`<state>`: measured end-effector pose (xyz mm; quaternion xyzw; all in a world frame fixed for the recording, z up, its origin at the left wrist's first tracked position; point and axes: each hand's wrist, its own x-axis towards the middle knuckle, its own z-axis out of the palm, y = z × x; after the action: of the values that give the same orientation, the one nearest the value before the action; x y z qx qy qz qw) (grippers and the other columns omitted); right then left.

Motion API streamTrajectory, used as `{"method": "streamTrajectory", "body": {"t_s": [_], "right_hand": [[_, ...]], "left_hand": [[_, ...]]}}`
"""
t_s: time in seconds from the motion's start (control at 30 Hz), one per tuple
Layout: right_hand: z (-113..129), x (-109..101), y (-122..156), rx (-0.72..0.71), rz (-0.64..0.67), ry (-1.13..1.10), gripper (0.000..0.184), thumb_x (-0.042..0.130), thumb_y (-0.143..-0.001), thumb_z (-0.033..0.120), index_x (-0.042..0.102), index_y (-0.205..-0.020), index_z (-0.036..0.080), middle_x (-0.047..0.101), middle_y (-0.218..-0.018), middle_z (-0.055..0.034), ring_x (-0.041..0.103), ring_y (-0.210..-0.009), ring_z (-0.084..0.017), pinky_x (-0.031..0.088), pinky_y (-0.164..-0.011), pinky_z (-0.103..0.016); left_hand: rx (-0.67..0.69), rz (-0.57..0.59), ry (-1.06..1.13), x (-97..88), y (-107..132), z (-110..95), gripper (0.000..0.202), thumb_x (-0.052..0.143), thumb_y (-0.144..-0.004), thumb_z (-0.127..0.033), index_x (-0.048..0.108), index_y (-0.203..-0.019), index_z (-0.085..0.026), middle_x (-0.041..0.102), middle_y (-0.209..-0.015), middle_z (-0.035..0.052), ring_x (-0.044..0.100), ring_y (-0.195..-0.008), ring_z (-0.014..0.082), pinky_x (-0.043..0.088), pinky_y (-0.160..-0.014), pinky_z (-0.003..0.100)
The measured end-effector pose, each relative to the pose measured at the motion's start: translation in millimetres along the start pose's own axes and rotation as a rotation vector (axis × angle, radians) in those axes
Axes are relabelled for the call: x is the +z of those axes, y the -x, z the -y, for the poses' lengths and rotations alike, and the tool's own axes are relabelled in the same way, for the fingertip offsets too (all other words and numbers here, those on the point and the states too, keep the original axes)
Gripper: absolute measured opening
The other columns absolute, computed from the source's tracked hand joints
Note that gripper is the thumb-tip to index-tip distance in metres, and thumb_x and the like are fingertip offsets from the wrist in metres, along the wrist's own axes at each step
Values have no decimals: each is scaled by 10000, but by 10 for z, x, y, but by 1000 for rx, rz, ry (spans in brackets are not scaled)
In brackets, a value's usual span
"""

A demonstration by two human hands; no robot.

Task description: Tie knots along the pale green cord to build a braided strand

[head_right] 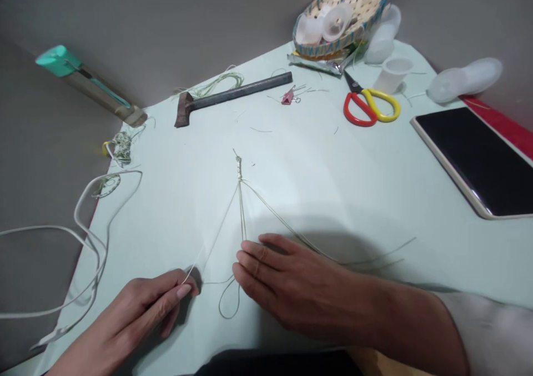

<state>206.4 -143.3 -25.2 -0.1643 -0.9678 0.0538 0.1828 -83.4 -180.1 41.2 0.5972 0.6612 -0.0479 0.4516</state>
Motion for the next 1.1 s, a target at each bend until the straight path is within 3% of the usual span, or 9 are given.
{"method": "streamTrajectory", "body": {"t_s": [0.1,0.23,0.33,0.43,0.6,0.73,0.87,1.0,1.1], "right_hand": [[64,-33,-66,-37,-69,7,410,302,-1014,68,631,-1257,59,715,-1231,-122,616,-1163,-207,453,-1047,-351],[87,-30,-221,-101,22,-10,321,381,-964,54,682,-1074,79,715,-1010,-110,610,-907,-202,489,-828,-357],[97,-5,-360,-100,107,-4,241,443,-905,59,654,-828,145,639,-812,-54,503,-716,-175,433,-699,-358],[136,20,-447,-60,128,17,220,498,-859,62,573,-694,188,514,-661,-20,383,-616,-164,338,-599,-352],[223,20,-412,11,148,61,238,591,-735,-35,585,-677,196,472,-665,-27,360,-659,-169,294,-595,-340],[279,-40,-385,62,168,7,267,658,-627,-42,566,-685,201,493,-704,-24,345,-664,-163,295,-575,-326],[360,-94,-414,108,170,-127,176,671,-742,70,559,-756,205,535,-753,-16,364,-638,-162,348,-575,-317],[464,-166,-395,-22,262,-218,125,604,-906,144,581,-792,189,581,-773,-5,448,-664,-162,431,-645,-318],[500,-261,-315,-78,349,-306,79,574,-939,109,621,-912,166,649,-875,-1,529,-741,-147,464,-708,-288]], "left_hand": [[-35,-40,-39,16,51,143,415,450,-964,-606,700,-1054,-288,722,-966,15,668,-939,208,546,-858,262],[-15,-144,-62,30,131,220,426,503,-935,-616,713,-1148,-312,752,-1023,9,701,-963,213,567,-892,263],[67,-226,-86,13,171,159,439,470,-944,-626,733,-1069,-298,767,-958,9,719,-883,214,584,-785,251],[166,-185,-125,-27,171,118,425,432,-979,-593,717,-941,-280,738,-786,-10,685,-676,183,543,-615,234],[172,-362,-187,-70,174,198,369,489,-960,-600,700,-1020,-302,773,-953,-13,725,-809,203,537,-642,243],[237,-446,-219,-72,192,195,366,507,-949,-606,699,-1013,-301,782,-948,-12,727,-757,201,541,-651,270],[282,-464,-255,-58,187,124,352,505,-964,-593,682,-1032,-296,767,-950,-7,710,-736,194,527,-647,282],[360,-426,-302,-50,152,26,308,472,-1008,-529,652,-1042,-282,725,-933,-3,679,-711,178,504,-645,289],[445,-350,-364,-75,93,-85,294,428,-1043,-452,648,-1035,-257,691,-907,9,674,-731,176,490,-645,291]]}}
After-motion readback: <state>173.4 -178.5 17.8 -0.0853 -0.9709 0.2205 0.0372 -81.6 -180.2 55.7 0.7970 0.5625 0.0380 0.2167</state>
